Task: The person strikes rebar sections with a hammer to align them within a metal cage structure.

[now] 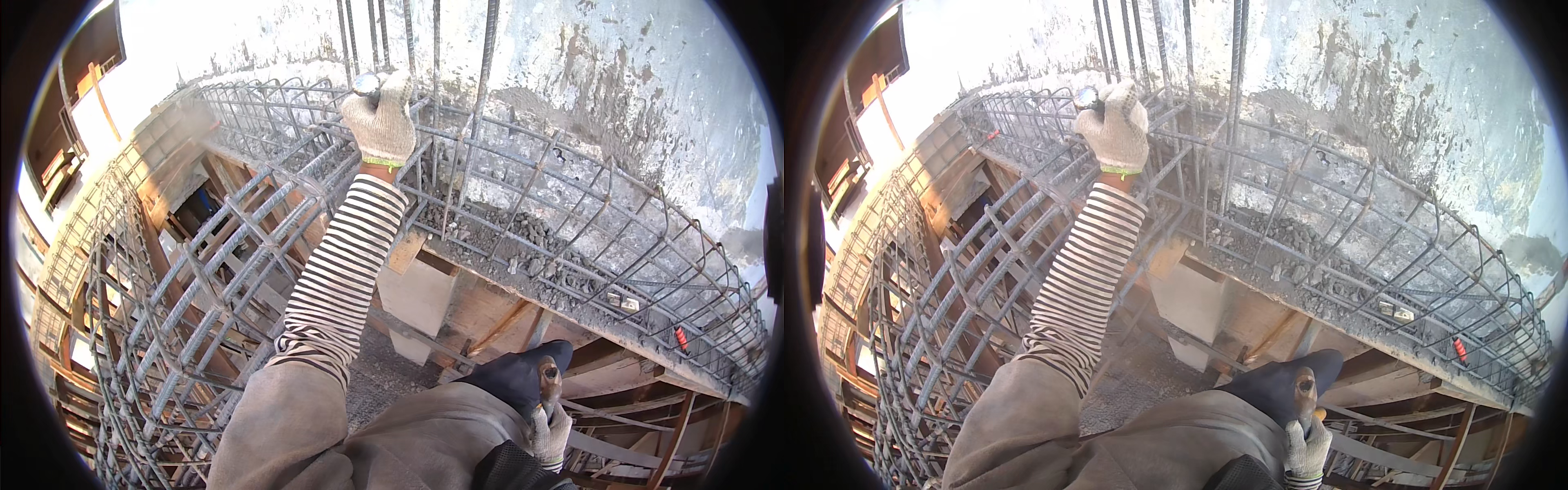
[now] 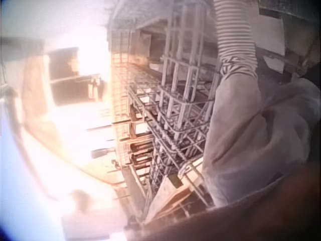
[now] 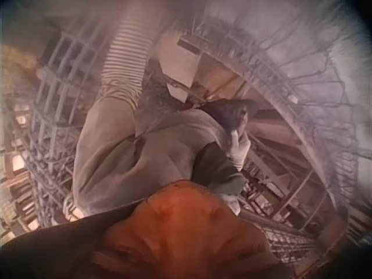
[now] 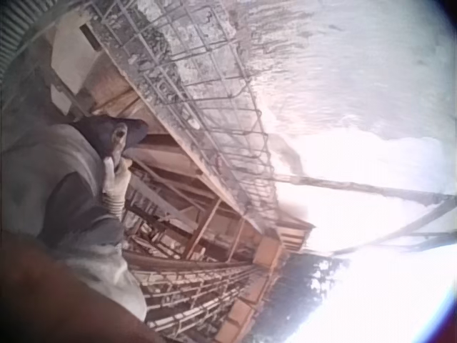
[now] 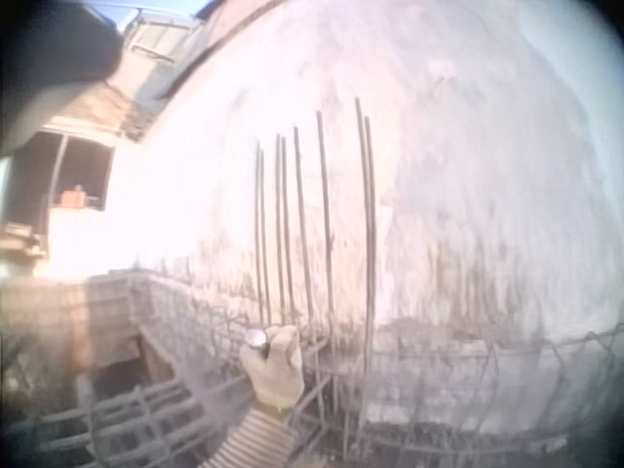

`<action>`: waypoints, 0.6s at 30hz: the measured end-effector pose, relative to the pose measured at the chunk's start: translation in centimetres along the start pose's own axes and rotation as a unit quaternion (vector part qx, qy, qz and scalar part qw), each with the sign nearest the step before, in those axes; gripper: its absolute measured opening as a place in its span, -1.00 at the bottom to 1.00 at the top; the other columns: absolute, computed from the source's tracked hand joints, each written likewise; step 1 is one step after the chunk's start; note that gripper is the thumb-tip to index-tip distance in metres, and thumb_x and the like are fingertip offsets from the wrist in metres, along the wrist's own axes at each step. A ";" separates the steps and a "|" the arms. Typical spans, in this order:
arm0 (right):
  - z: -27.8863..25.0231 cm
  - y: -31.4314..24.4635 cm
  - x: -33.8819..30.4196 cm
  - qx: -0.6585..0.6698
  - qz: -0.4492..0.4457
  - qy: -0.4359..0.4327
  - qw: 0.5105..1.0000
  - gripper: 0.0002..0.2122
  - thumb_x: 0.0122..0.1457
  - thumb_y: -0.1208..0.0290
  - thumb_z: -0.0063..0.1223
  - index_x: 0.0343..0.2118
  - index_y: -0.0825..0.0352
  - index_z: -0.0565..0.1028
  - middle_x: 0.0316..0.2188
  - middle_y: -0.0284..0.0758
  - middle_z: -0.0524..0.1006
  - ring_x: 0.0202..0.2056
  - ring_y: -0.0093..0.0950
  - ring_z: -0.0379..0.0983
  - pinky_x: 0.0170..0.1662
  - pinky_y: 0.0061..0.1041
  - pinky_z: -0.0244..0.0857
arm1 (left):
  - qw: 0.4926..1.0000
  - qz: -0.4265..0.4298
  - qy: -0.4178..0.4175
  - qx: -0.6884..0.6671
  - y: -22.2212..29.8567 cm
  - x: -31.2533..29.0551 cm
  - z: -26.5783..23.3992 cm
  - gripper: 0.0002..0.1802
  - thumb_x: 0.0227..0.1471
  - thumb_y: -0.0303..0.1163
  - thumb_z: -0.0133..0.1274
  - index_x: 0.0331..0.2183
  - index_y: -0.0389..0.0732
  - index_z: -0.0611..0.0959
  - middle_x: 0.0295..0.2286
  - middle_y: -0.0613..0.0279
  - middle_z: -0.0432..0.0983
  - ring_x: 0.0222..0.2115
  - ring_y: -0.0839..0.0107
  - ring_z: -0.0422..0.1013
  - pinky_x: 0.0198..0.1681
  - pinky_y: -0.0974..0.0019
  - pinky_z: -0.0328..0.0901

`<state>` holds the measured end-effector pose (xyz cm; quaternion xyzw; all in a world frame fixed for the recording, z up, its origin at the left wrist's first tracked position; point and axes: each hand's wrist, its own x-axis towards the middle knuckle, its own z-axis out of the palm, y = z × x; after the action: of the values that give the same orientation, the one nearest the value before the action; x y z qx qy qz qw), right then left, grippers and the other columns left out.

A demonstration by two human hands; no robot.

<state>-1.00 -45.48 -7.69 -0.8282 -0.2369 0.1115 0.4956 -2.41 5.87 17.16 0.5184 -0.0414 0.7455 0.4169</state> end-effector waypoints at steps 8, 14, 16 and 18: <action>-0.1 -7.4 3.7 0.066 -0.107 0.021 0.992 -0.39 0.32 -0.14 -0.17 -0.64 0.38 0.41 -0.81 -0.40 0.37 -0.78 -0.57 0.28 -0.68 -0.55 0.07 | 0.953 -0.175 -0.215 0.119 3.0 2.2 -1.3 -0.77 0.20 -0.30 0.11 -0.34 -0.26 0.72 -0.67 0.41 0.41 -0.68 0.64 0.28 -0.58 0.48 0.18; -1.8 -16.2 9.9 0.256 -0.236 -0.030 0.937 -0.58 0.37 0.00 -0.10 -0.14 0.38 0.32 -0.62 -0.40 0.35 -0.75 -0.66 0.19 -0.71 -0.65 0.10 | 0.875 -0.250 -0.335 0.244 6.0 3.6 -0.3 -0.66 0.15 -0.06 0.15 -0.33 -0.15 0.74 -0.60 0.43 0.41 -0.52 0.64 0.32 -0.42 0.42 0.26; -2.5 -20.3 11.6 0.299 -0.304 0.009 0.905 -0.57 0.36 0.00 -0.07 -0.06 0.35 0.34 -0.59 -0.40 0.37 -0.72 -0.62 0.24 -0.66 -0.61 0.17 | 0.887 -0.187 -0.335 0.257 4.9 3.7 -0.2 -0.65 0.16 -0.04 0.12 -0.32 -0.14 0.75 -0.59 0.42 0.42 -0.52 0.62 0.33 -0.41 0.41 0.27; -2.5 -26.3 12.5 0.373 -0.367 -0.051 0.851 -0.55 0.33 -0.03 -0.02 -0.05 0.33 0.35 -0.56 -0.41 0.38 -0.70 -0.61 0.28 -0.61 -0.60 0.24 | 0.902 -0.137 -0.331 0.242 4.3 3.3 -1.4 -0.60 0.15 0.01 0.11 -0.30 -0.15 0.74 -0.60 0.39 0.42 -0.52 0.60 0.34 -0.40 0.38 0.29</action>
<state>3.38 -30.68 17.14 -0.4273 -0.4892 0.0435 0.7591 -6.66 5.69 20.83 0.8208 0.0758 0.4535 0.3390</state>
